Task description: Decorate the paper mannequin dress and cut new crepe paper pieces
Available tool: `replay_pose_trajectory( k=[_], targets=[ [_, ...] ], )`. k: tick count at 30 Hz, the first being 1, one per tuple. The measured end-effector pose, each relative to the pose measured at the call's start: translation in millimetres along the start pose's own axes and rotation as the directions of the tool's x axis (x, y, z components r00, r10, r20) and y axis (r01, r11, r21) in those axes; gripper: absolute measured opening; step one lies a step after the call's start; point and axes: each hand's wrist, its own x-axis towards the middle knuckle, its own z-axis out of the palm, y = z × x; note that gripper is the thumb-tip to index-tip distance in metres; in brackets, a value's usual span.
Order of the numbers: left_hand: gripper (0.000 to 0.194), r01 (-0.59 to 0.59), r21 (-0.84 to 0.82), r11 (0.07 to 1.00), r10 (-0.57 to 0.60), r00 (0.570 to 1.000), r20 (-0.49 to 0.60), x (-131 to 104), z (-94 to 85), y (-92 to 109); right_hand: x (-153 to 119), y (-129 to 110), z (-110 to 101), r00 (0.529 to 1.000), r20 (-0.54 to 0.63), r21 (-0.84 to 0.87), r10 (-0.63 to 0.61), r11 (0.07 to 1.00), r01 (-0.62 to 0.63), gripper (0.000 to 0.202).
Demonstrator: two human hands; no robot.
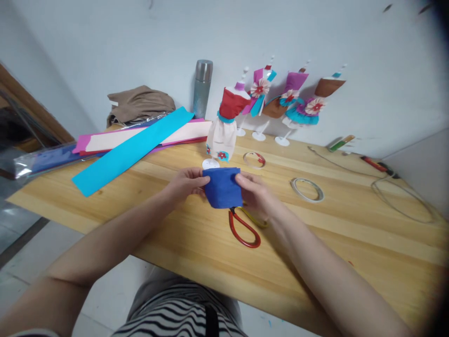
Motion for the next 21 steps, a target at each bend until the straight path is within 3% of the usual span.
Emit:
replay_pose_trajectory(
  k=[5, 10, 21],
  targets=[
    [0.041, -0.063, 0.123, 0.990, 0.067, 0.997, -0.027, -2.7, 2.0, 1.1, 1.7, 8.1, 1.6, 0.994, -0.099, 0.082, 0.035, 0.996, -0.027, 0.039],
    [0.045, 0.025, 0.173, 0.985, -0.029, 0.999, 0.020, -2.9, 3.2, 0.9, 2.2, 7.0, -0.4, 0.991, -0.132, 0.083, 0.004, 0.996, 0.007, 0.039],
    [0.045, 0.039, 0.142, 0.989, -0.044, 0.999, 0.031, -2.5, 0.6, 5.4, 5.0, 6.4, -0.9, 0.962, -0.214, -0.106, -0.170, 0.983, 0.150, 0.038]
  ],
)
